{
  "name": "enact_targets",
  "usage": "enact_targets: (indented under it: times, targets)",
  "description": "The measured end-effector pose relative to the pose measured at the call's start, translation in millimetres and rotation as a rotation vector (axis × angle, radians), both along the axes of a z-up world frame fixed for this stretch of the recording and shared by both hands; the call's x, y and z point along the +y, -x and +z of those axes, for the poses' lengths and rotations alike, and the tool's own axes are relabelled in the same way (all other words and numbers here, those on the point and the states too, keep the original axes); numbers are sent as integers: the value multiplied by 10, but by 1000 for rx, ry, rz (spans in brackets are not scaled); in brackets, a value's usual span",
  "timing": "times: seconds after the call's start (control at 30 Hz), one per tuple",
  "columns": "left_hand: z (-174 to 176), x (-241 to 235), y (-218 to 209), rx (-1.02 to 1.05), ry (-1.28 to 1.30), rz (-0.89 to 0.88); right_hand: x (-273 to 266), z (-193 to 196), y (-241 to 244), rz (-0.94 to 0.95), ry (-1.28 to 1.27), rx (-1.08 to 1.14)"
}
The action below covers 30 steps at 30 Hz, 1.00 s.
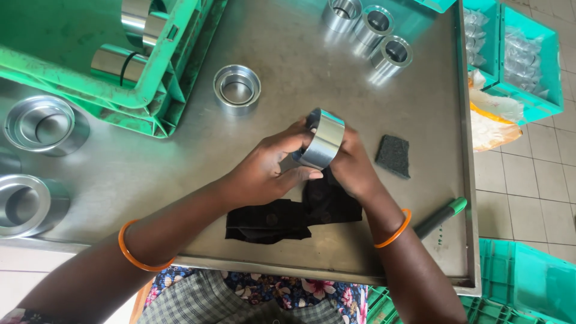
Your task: Inspecting metal rings by cleaning and looking for defects before placing them in a crate.
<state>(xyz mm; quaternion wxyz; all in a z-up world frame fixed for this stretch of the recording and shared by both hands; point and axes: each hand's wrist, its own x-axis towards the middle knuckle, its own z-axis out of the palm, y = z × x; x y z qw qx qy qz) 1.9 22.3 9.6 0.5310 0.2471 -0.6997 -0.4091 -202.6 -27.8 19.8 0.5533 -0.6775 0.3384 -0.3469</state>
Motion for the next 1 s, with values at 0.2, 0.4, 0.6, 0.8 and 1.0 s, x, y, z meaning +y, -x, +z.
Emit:
enact_targets:
  times: [0.2,0.4,0.6,0.8,1.0]
  targets:
    - [-91,8,33,142,-191,-150,159,217,-128,-271,663,296]
    - [-36,-9,-20,75,-117,-94,29,96,-62,-29,-76,3]
    - [-15,-11,3,125,-214,-163,152,224,-161,-202,563,232]
    - [18,-54,26,10,-140,-37,160,241,-197,-72,-393,175]
    - [-119,-67,35,72,-142,-94,-26,138,87,-91,-261,367]
